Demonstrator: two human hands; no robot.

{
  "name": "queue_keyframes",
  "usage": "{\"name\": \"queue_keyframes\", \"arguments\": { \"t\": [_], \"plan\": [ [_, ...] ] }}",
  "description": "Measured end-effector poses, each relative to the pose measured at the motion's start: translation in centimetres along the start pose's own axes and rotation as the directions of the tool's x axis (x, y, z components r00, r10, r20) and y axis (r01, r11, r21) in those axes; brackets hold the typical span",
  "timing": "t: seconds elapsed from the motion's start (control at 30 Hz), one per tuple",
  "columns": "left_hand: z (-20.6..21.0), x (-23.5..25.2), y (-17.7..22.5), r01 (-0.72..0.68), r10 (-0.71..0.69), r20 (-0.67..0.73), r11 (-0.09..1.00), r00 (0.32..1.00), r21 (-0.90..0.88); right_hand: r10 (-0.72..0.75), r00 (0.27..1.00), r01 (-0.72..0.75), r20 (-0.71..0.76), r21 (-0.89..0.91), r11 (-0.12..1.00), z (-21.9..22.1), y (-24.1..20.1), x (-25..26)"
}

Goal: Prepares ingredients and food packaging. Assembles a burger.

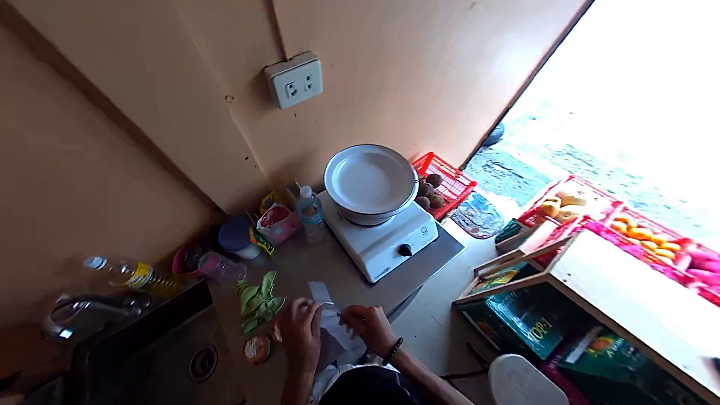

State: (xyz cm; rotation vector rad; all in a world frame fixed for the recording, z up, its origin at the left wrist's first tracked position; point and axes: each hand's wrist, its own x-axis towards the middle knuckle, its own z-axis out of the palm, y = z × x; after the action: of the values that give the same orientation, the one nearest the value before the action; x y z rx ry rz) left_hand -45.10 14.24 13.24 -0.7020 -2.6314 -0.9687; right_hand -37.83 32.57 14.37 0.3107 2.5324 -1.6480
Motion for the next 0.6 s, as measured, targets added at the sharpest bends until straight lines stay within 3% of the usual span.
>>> {"name": "queue_keyframes", "arguments": {
  "t": [0.07,0.17,0.3,0.4,0.5,0.6],
  "plan": [
    [0.4,-0.5,0.3,0.095,-0.099,-0.041,0.991,0.994,-0.095,0.043,0.997,-0.046,-0.056,-0.041,0.998,0.5,0.0,-0.2],
    [1.9,-1.3,-0.1,0.088,-0.096,-0.031,0.976,0.995,-0.202,0.120,0.990,-0.129,-0.077,-0.113,0.985,0.4,-0.4,-0.4],
    [2.7,-0.7,-1.3,0.010,-0.003,0.027,0.970,1.000,-0.242,-0.057,0.998,0.057,0.001,0.115,0.992,0.3,1.2,-1.0],
    [2.5,0.9,-1.0,-0.073,0.084,0.044,0.975,0.996,-0.212,-0.059,0.998,0.059,-0.004,0.208,0.976,0.0,1.9,-1.9],
    [2.8,1.9,-0.4,-0.153,0.166,0.044,0.964,0.985,-0.219,0.070,0.990,-0.058,-0.121,0.097,0.994,0.0,1.3,-2.7],
    [2.9,2.1,0.4,-0.157,0.183,0.071,0.947,0.981,-0.281,0.174,0.925,-0.158,-0.338,0.075,0.985,0.6,0.0,-3.4]
  ]
}}
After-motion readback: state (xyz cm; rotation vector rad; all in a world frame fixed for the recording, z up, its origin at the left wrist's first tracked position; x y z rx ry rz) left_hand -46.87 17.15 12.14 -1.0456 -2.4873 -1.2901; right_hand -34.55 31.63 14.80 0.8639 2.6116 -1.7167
